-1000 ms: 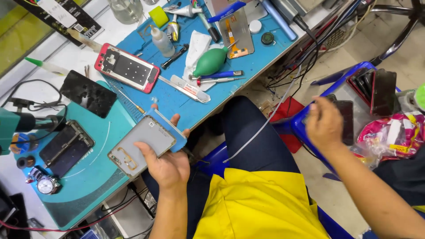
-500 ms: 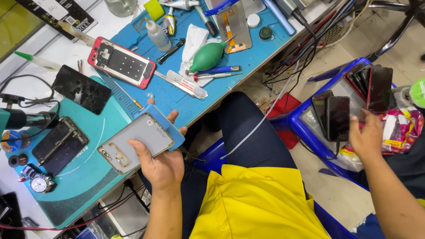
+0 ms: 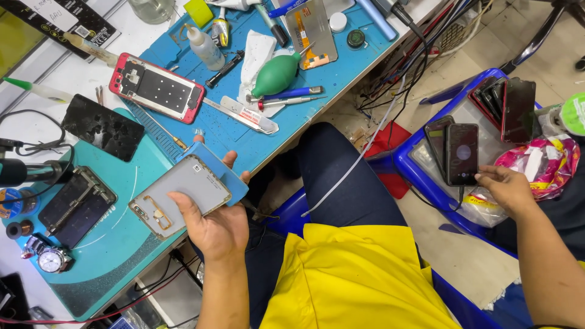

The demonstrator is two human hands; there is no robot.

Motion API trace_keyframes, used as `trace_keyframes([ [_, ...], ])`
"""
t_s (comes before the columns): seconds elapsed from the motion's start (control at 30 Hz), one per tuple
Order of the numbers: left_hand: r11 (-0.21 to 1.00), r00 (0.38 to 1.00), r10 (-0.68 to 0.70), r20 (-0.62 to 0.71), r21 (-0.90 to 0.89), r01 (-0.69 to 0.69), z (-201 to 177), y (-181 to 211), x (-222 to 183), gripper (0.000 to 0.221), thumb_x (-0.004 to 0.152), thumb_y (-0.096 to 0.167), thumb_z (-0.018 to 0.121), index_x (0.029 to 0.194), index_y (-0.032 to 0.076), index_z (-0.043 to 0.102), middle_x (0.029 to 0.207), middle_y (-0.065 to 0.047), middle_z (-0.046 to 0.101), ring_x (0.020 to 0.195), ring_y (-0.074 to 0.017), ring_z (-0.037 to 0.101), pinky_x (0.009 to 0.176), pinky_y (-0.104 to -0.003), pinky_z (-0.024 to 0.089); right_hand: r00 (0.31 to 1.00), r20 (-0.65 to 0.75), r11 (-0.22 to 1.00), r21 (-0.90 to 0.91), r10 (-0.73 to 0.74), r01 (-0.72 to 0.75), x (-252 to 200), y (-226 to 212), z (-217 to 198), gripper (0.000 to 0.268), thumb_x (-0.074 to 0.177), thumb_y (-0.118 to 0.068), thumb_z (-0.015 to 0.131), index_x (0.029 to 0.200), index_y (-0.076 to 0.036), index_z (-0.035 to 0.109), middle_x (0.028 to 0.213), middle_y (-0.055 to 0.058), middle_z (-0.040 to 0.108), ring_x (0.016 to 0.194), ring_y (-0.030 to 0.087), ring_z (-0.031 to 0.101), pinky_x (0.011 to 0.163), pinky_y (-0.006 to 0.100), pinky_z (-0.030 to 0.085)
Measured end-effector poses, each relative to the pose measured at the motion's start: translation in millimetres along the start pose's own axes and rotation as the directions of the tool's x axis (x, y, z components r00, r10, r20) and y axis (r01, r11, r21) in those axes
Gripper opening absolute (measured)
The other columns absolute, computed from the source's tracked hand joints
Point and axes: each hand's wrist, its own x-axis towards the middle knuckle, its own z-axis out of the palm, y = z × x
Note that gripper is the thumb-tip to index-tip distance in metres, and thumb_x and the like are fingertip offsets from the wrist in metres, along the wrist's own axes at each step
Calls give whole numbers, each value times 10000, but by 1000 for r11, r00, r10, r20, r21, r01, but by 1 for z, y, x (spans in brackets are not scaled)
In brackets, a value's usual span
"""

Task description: A person is repairing a mobile phone at a workstation, inspecting the back panel and using a handheld electric tool.

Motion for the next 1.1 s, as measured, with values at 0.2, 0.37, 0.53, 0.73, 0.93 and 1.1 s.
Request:
trace_keyframes([
  [0.2,1000,1000,-14,-12,-7,13,0,0,0,740,957,594,452,1513,109,412,1622,-90,428,1213,-338,621,836,-453,562,999,-39,1000,-12,6,-6,-1,-1,3,353,990,-89,720,1334,-21,673,1293,222,661,1233,360,601,939,462,521],
  [0.37,1000,999,-23,-24,-8,23,1,0,0,738,949,596,465,1507,115,420,1620,-80,434,1215,-337,621,837,-452,552,996,-67,999,-3,-52,52,18,21,5,367,956,-128,775,1298,-21,695,1176,195,697,1135,309,637,900,430,532],
  [0.53,1000,1000,-22,-21,-3,22,1,0,0,743,947,604,457,1507,116,422,1623,-80,430,1209,-326,622,838,-446,558,997,-68,999,0,-44,44,12,14,6,362,959,-110,772,1302,-22,693,1172,184,700,1129,304,639,880,427,537],
  [0.73,1000,1000,-20,-13,12,20,3,0,-1,753,952,605,447,1519,112,407,1636,-83,410,1213,-328,620,835,-446,558,996,-76,999,-2,-43,43,21,23,6,385,941,-116,789,1301,-17,695,1186,194,705,1137,312,643,893,431,533],
  [0.93,1000,999,-19,-30,-9,18,2,0,-1,730,950,591,467,1502,116,420,1615,-86,437,1216,-345,623,828,-453,558,996,-75,999,26,-38,40,25,25,6,368,934,-114,797,1278,-25,703,1145,178,705,1099,284,647,902,401,525],
  [1.1,1000,999,-23,-33,-3,23,2,0,-1,730,953,592,456,1502,113,428,1612,-69,442,1208,-331,624,830,-455,547,996,-82,1000,22,17,-15,20,16,6,367,926,-110,801,1267,-23,698,1197,196,697,1153,317,638,949,437,516],
])
